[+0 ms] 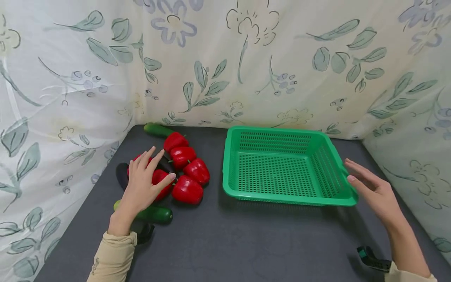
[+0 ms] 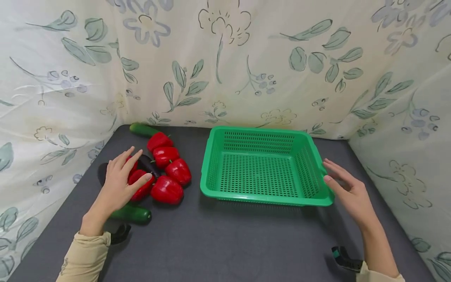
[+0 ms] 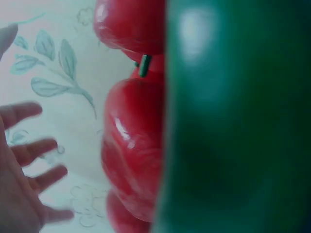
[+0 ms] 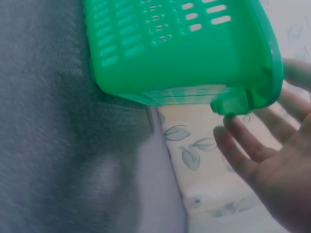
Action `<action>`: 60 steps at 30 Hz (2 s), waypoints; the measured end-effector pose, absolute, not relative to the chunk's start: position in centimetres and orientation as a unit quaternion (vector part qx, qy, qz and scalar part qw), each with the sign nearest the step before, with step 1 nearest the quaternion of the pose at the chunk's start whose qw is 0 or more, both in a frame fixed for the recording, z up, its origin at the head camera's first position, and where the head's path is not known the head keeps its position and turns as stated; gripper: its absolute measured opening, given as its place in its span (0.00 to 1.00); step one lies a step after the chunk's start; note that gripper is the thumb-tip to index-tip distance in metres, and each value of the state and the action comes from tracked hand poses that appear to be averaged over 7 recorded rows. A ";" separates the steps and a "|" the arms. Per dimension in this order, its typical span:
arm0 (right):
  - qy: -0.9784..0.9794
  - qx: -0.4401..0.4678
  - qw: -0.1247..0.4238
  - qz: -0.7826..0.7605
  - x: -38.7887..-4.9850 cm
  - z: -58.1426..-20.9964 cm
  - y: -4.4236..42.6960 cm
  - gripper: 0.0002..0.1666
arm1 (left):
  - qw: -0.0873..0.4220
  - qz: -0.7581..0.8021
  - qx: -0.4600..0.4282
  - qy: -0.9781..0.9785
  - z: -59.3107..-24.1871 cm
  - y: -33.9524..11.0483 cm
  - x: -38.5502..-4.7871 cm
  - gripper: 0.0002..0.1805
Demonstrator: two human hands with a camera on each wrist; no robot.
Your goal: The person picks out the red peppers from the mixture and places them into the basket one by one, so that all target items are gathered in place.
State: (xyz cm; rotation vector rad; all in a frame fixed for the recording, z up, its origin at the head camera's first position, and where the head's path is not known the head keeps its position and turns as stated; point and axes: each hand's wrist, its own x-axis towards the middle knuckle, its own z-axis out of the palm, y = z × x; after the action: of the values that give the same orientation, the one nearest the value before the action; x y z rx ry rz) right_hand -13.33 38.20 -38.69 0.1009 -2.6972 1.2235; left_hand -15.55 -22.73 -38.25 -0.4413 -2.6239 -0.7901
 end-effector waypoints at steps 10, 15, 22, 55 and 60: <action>-0.733 0.132 0.090 0.662 -12.5 -41.2 38.3 0.26 | 0.166 -0.339 -0.194 -0.905 -39.8 -23.4 -15.1 0.48; -0.707 0.139 0.096 0.687 -12.5 -41.3 38.1 0.25 | 0.168 -0.348 -0.195 -0.901 -39.8 -24.7 -15.0 0.49; -0.679 0.149 0.096 0.712 -12.5 -41.6 38.2 0.24 | 0.137 -0.353 -0.164 -0.911 -39.8 -26.9 -14.4 0.49; -0.677 0.161 0.070 0.715 -12.5 -42.3 38.9 0.26 | 0.077 -0.369 -0.187 -0.907 -41.0 -27.7 -14.1 0.44; -0.670 0.169 0.073 0.719 -12.5 -42.5 38.9 0.25 | 0.076 -0.360 -0.175 -0.913 -41.3 -27.5 -14.3 0.42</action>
State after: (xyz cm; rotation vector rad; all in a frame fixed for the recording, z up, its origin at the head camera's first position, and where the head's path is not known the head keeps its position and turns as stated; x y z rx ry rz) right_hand -12.48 38.93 -42.53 0.5074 -2.0130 2.1588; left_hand -14.29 -27.49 -41.26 -0.5260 -2.7378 -1.0786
